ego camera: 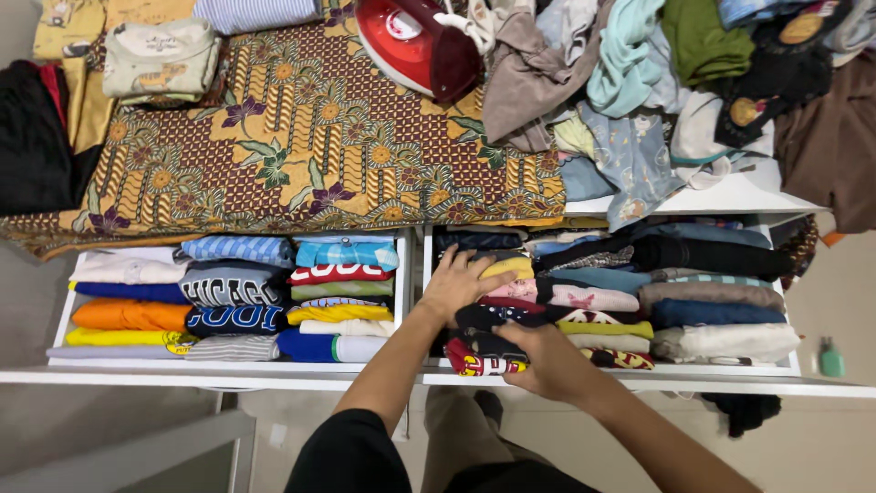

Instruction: The person sorts through a pile of clothing on an ironing board, folds items by hand including shirts and pants, and organizes them into drawers. They briefly use an iron to press one item before placing it into a drawer.

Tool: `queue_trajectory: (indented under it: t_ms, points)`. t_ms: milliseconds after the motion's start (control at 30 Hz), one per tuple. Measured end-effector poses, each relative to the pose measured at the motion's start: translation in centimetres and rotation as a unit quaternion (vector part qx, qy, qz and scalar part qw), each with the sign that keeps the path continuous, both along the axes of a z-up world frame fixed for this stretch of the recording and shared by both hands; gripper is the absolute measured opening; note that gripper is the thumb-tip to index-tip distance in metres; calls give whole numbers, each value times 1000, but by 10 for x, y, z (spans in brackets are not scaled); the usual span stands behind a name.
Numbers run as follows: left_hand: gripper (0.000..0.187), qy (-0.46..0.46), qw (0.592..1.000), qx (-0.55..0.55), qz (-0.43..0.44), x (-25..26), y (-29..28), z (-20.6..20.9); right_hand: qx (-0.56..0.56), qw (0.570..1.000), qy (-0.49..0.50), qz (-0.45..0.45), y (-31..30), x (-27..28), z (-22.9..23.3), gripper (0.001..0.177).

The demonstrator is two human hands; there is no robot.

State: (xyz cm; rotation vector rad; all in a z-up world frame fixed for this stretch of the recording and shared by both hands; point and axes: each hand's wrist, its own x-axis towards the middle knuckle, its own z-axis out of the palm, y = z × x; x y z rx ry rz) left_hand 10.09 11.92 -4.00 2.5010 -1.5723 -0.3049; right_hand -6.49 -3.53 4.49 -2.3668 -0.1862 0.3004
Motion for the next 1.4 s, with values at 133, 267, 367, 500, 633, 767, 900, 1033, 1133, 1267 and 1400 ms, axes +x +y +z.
queue_trajectory:
  t_ms: [133, 267, 367, 500, 633, 767, 900, 1033, 1133, 1267, 1400]
  points:
    - [95, -20, 1000, 20, 0, 3, 0, 3, -51, 997, 51, 24, -4, 13, -10, 68]
    - [87, -72, 997, -16, -2, 8, -1, -10, -45, 991, 120, 44, 0, 30, 3, 71]
    - [85, -50, 999, -17, -3, 9, 0, -15, -47, 980, 194, 24, 3, 45, 42, 67]
    - [62, -19, 999, 30, -15, 24, 0, -24, -100, 966, 212, -111, -5, 53, 83, 59]
    - [55, -44, 992, 115, -17, 30, -9, -32, -117, 980, -156, 50, 4, 39, 34, 75]
    - [50, -37, 999, 5, -8, 32, -10, -34, -112, 990, -45, 72, 21, 25, -6, 70]
    - [49, -31, 999, -30, 3, 29, -9, -41, -108, 990, -26, 90, 22, 24, -9, 67]
    - [45, -11, 998, -63, 23, 26, -7, -38, -109, 988, -25, 105, 27, 30, -1, 64]
    - [47, -2, 997, -65, 31, 23, -6, -24, -150, 979, 53, 128, 26, 35, -1, 62]
    - [81, 47, 997, -36, 41, 23, -7, 0, -87, 984, 94, 125, 20, 47, -14, 68]
    - [102, 11, 995, -94, 5, 24, -1, 2, -35, 981, 100, 161, 23, 55, -26, 64]
